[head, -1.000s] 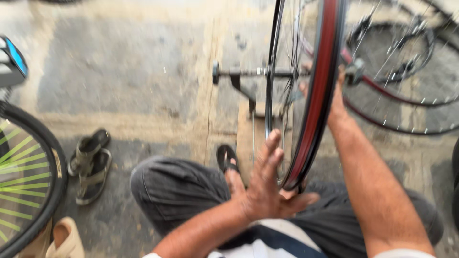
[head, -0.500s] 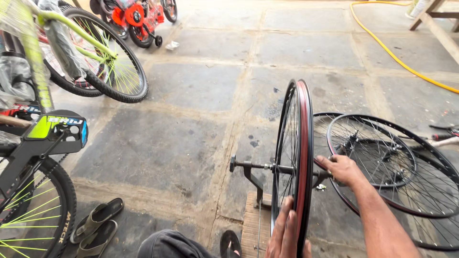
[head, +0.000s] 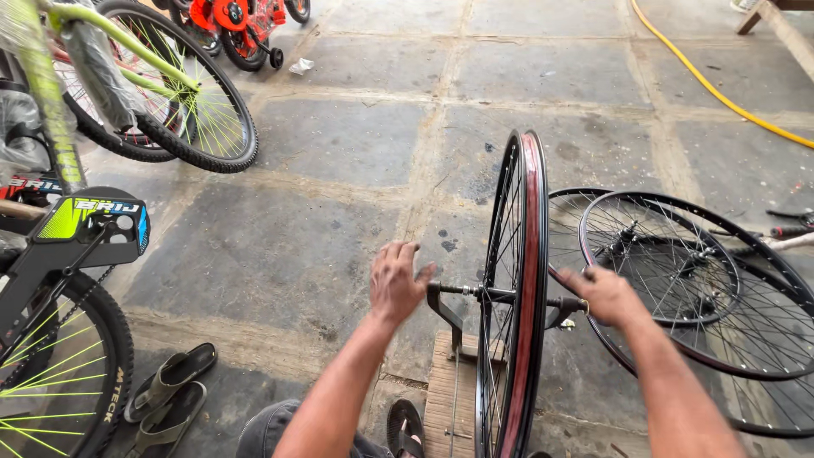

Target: The person sits on the floor in front of a wheel truing stand holding a bicycle wheel. They use a spoke wrench to turn spoke nipples around the rim, spin the wheel to check alignment, and continue adjusting spokes, then hold the wheel at the end.

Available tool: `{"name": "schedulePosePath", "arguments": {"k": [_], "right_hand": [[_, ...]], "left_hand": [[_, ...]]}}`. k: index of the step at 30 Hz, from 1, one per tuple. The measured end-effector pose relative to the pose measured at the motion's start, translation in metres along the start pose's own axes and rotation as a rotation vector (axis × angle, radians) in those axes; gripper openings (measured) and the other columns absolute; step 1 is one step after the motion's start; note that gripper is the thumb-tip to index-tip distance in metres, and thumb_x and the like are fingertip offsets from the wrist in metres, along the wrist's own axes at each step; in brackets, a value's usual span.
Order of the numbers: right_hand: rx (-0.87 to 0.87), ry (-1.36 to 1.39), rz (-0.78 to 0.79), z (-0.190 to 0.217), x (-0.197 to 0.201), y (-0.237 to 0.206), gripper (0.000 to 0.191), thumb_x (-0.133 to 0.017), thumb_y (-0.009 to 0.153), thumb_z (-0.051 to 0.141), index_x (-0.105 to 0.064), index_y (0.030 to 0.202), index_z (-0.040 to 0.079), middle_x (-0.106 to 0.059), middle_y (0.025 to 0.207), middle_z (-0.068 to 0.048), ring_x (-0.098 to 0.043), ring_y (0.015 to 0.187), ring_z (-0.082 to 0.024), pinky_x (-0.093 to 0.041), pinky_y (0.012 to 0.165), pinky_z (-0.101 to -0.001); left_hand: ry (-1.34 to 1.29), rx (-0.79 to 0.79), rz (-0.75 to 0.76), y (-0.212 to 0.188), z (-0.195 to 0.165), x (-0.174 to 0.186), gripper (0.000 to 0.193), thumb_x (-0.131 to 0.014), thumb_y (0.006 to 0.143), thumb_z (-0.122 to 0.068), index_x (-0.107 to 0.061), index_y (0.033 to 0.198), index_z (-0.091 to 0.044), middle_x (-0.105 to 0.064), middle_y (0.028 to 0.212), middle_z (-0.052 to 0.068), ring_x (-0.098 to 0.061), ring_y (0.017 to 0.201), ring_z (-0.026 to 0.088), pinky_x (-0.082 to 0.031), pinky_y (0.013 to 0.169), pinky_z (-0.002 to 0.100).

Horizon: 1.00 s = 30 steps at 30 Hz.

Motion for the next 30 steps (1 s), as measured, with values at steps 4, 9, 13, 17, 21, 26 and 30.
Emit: {"name": "schedulePosePath", "arguments": {"k": [4,9,13,17,21,26,30], "right_hand": [[0.366,-0.023,-0.421,0.011,-0.008,-0.037,0.06,-0.063,0.096,0.061,-0.07,0.099,0.002,-0.072,0.084,-0.016,-0.071,0.079,-0.027,-0.055,0.07,-0.0409],[0.337,-0.085,-0.384,0.0,-0.006,-0.014,0.055,-0.066,0.096,0.057,-0.071,0.102,0.003,-0.072,0.089,-0.019,-0.069,0.085,-0.036,-0.054,0.078,-0.0476],[0.126,-0.175,-0.073,-0.008,-0.017,0.011,0.055,-0.073,0.089,0.057,-0.073,0.097,0.003,-0.072,0.081,-0.02,-0.069,0.081,-0.035,-0.054,0.076,-0.0478],[0.445,-0.165,-0.606,0.018,-0.007,-0.044,0.057,-0.056,0.103,0.059,-0.066,0.11,0.003,-0.069,0.092,-0.017,-0.07,0.088,-0.033,-0.055,0.078,-0.0414],[0.224,-0.067,-0.315,0.001,-0.009,-0.016,0.058,-0.063,0.094,0.061,-0.069,0.103,0.004,-0.073,0.084,-0.016,-0.073,0.083,-0.032,-0.056,0.079,-0.0467],[0.163,-0.056,-0.122,-0.005,-0.014,0.001,0.055,-0.074,0.084,0.058,-0.074,0.093,0.004,-0.073,0.074,-0.015,-0.072,0.077,-0.031,-0.055,0.075,-0.0459],[0.358,0.001,-0.546,0.005,-0.005,-0.04,0.059,-0.061,0.099,0.062,-0.068,0.108,0.004,-0.07,0.086,-0.015,-0.071,0.082,-0.031,-0.055,0.074,-0.0422]], "left_hand": [[-0.339,0.47,0.313,-0.008,0.057,-0.05,0.032,-0.072,0.087,-0.037,-0.076,0.104,-0.011,-0.076,0.096,0.012,-0.072,0.09,0.028,-0.055,0.082,0.042],[-0.298,0.52,0.291,-0.014,0.066,-0.06,0.03,-0.067,0.091,-0.038,-0.075,0.097,-0.01,-0.075,0.084,0.015,-0.071,0.083,0.033,-0.054,0.076,0.045],[-0.18,0.416,0.289,-0.009,0.063,-0.057,0.031,-0.067,0.092,-0.04,-0.075,0.094,-0.01,-0.073,0.093,0.013,-0.068,0.093,0.036,-0.052,0.08,0.047],[-0.138,0.396,0.297,-0.005,0.059,-0.053,0.031,-0.068,0.09,-0.041,-0.074,0.096,-0.012,-0.068,0.102,0.012,-0.065,0.1,0.037,-0.05,0.084,0.048],[-0.042,0.437,0.306,-0.005,0.057,-0.047,0.035,-0.065,0.091,-0.044,-0.072,0.099,-0.011,-0.067,0.107,0.013,-0.064,0.103,0.039,-0.05,0.086,0.05],[0.028,0.497,0.386,-0.009,0.056,-0.047,0.043,-0.062,0.093,-0.051,-0.072,0.102,-0.01,-0.071,0.106,0.018,-0.066,0.105,0.04,-0.051,0.089,0.051],[0.062,0.516,0.433,-0.005,0.055,-0.045,0.046,-0.061,0.092,-0.053,-0.073,0.105,-0.01,-0.073,0.108,0.019,-0.066,0.108,0.04,-0.052,0.091,0.05]]}}
Point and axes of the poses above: each hand's wrist, its own y-axis towards the middle knuckle, its own x-axis out of the back of the hand, z = x × y, the point moved 8 cm from there along y, towards the middle knuckle
